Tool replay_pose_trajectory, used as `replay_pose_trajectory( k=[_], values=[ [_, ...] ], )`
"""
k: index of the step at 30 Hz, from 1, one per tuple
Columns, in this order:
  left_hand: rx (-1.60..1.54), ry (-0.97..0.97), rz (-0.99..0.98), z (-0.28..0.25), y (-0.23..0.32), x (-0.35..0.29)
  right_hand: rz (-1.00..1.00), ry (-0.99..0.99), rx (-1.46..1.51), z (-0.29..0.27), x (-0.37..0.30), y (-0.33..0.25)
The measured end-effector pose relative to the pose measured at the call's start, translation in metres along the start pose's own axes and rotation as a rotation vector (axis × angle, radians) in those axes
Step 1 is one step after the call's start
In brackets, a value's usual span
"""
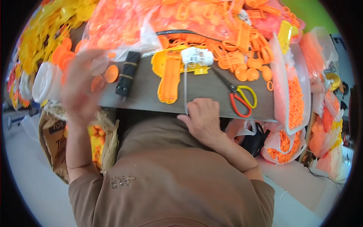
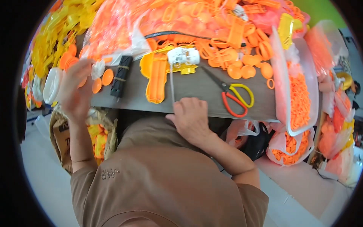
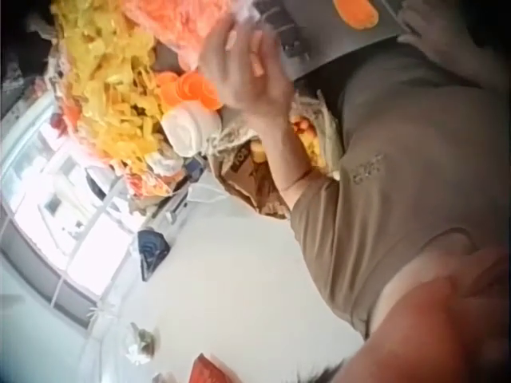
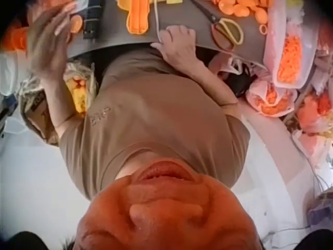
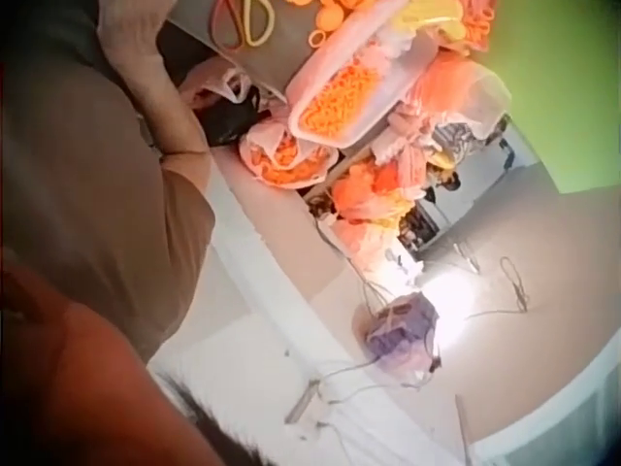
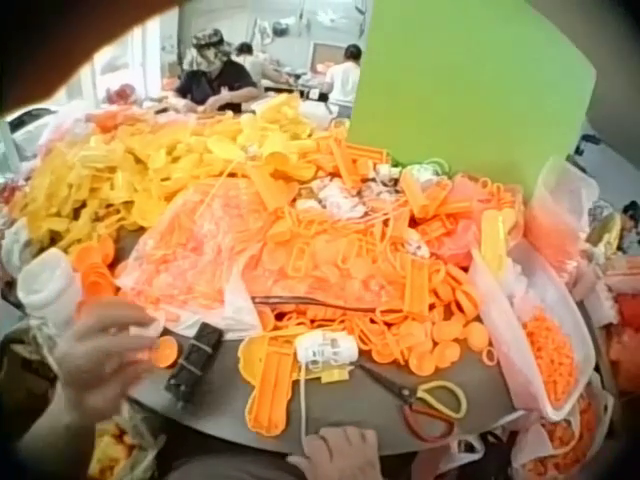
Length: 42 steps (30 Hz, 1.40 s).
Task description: Assembling and inspecting a yellow plastic toy bubble gun at a factory workbench.
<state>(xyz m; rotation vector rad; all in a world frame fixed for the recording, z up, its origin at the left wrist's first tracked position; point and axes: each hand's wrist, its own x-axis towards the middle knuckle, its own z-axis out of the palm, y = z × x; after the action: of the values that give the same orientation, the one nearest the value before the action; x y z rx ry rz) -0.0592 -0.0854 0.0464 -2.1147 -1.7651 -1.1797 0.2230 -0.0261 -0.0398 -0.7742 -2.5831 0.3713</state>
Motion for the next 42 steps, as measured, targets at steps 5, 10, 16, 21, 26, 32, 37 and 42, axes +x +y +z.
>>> replay_pose_trajectory(
  k=[5,10,16,21,26,32,37,42],
  values=[
    [-0.278,-0.427,0.237,0.068,0.057,0.002,-0.039,0.018,0.062,-0.004,-0.005,0.008],
    [-0.352,-0.342,0.285,0.121,0.063,-0.002,0.088,0.053,0.491,-0.045,0.010,0.025],
    [-0.543,-0.183,0.102,0.135,0.063,0.013,0.265,-0.158,0.750,-0.082,0.051,0.052],
    [-0.636,-0.193,-0.016,0.134,0.067,0.020,0.070,-0.106,0.696,-0.083,0.062,0.052],
    [-0.675,-0.234,-0.010,0.138,0.062,0.015,0.121,-0.093,0.709,-0.076,0.055,0.045],
    [-0.643,-0.276,-0.002,0.137,0.061,0.019,0.295,-0.078,0.608,-0.106,0.054,0.068],
    [-0.677,-0.300,-0.048,0.132,0.063,0.014,0.662,0.339,0.014,-0.203,0.059,0.221],
    [-0.654,-0.293,-0.015,0.134,0.065,0.016,0.704,-0.003,-0.476,-0.194,0.040,0.296]
  ],
)
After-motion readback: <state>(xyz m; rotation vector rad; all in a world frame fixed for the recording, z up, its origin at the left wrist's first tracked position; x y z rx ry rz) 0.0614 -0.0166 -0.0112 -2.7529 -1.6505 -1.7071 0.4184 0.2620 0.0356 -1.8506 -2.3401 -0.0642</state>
